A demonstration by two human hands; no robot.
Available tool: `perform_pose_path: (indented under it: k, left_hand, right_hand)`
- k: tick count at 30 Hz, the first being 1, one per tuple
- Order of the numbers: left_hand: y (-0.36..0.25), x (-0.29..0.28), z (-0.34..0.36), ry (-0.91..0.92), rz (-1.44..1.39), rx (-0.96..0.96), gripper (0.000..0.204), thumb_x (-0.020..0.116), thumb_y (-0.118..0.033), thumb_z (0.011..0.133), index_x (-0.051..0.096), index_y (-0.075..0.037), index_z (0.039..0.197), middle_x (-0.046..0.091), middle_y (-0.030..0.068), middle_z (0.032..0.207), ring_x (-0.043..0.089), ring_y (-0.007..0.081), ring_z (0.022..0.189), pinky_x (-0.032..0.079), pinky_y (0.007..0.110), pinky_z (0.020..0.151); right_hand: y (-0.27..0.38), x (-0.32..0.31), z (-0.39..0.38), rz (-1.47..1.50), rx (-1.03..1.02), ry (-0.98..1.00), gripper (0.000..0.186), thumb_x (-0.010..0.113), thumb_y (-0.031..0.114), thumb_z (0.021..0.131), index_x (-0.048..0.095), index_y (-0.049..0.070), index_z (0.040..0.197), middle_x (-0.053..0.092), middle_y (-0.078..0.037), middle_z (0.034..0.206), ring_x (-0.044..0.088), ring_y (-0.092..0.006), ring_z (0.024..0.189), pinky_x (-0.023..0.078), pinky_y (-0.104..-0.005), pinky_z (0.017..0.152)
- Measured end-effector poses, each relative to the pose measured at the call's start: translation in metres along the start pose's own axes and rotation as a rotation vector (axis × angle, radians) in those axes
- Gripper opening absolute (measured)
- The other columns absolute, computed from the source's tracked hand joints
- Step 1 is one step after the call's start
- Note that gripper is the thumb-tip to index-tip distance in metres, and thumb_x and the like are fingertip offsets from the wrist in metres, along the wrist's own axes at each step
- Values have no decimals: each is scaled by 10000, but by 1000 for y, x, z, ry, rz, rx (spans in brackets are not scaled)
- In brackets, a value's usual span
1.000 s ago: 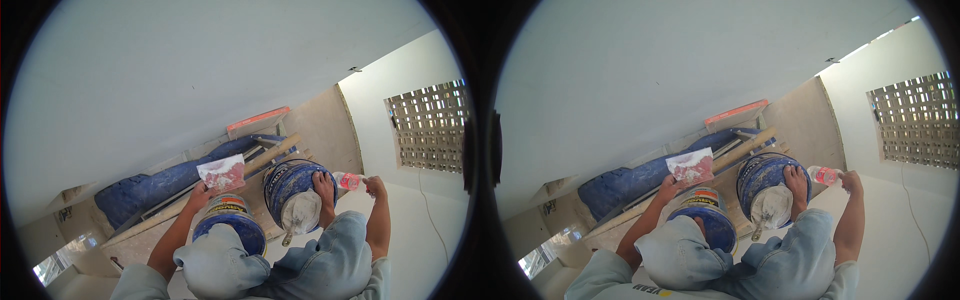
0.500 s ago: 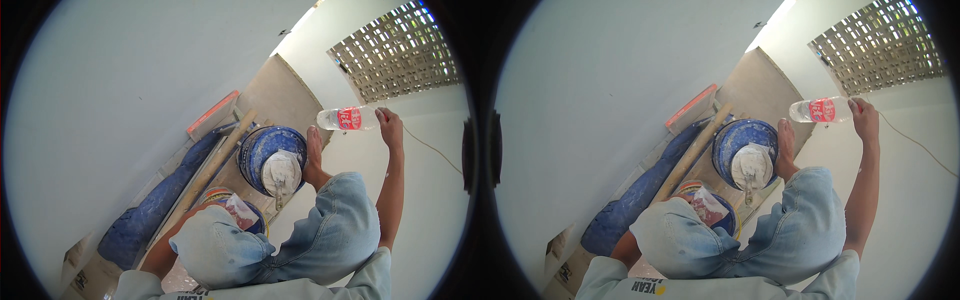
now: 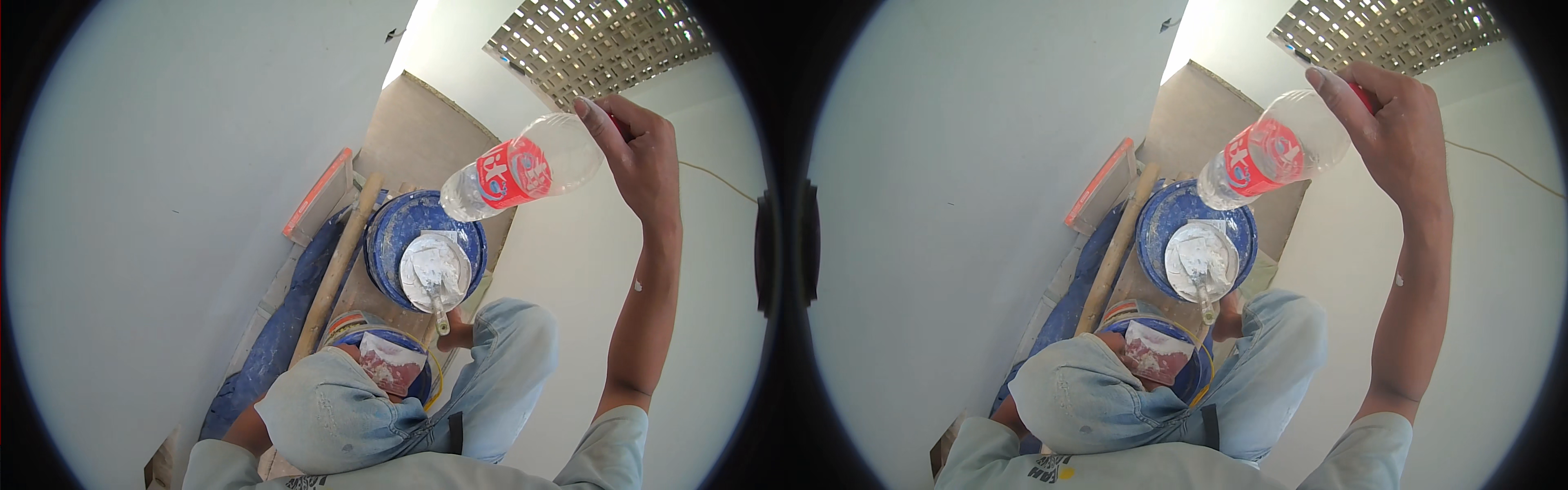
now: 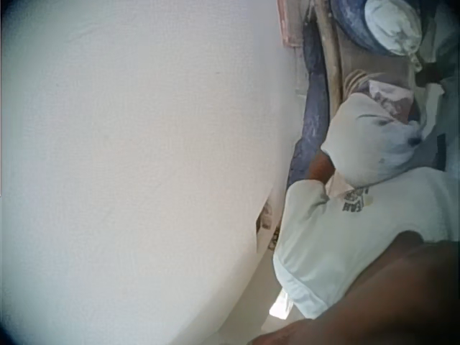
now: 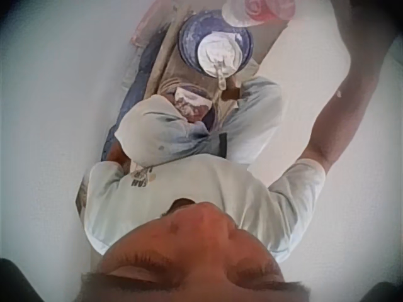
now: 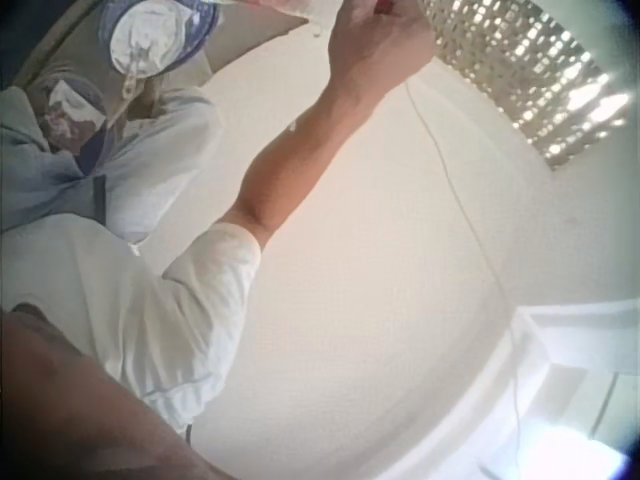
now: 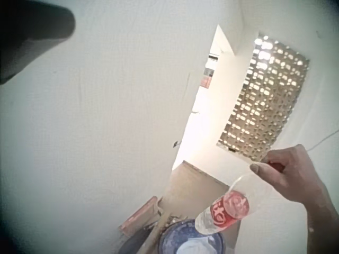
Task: The person mixes a white substance in a bucket with water, stirs it using a putty knife, and then applies the mixture to a wall area using a spreader.
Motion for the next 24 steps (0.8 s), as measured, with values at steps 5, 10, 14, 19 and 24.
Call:
perform_pose_path:
  k: [5, 10, 14, 19, 24]
  left_hand:
    - [6, -3, 10, 25, 136, -115, 423, 724, -331, 880, 682, -45, 1189, 688, 177, 1189, 660, 302, 1117, 500, 414, 977]
    - [5, -25, 16, -57, 225, -214, 415, 727, -335, 875, 695, -46, 1172, 691, 182, 1181, 663, 311, 1115, 505, 418, 970]
    - [6, -42, 30, -147, 257, -260, 389, 750, -334, 825, 735, -51, 1092, 712, 197, 1096, 677, 355, 1061, 539, 443, 902]
    - [13, -53, 24, -273, 309, -354, 319, 759, -321, 727, 763, -50, 897, 735, 171, 903, 714, 374, 873, 571, 465, 766]
    - [16, -49, 37, -153, 252, -414, 252, 749, -297, 714, 772, -74, 831, 740, 161, 863, 721, 355, 836, 575, 451, 752]
  right_hand:
    - [18, 4, -18, 177, -151, -46, 347, 721, 336, 920, 717, 8, 807, 585, -63, 590, 501, -107, 524, 380, -307, 505]
    - [23, 18, -28, 353, -223, 60, 243, 750, 232, 912, 705, -7, 912, 663, -26, 753, 542, -80, 650, 416, -231, 573]
    - [21, 30, -38, 334, -336, 92, 240, 806, 179, 832, 703, -9, 939, 724, -95, 808, 673, -130, 650, 500, -230, 555]
    - [6, 39, -44, 420, -476, 52, 263, 839, 145, 712, 684, -6, 863, 680, -99, 703, 657, -169, 547, 484, -268, 482]
    - [-27, 51, -56, 399, -447, 5, 251, 845, 175, 692, 679, 37, 820, 652, -65, 640, 615, -178, 497, 446, -269, 455]
Point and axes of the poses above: each hand's wrist, its own z-axis towards the middle knuckle, its own x-axis out of the palm, y = z × x, the point moved 10 cm from there along z, towards the middle knuckle
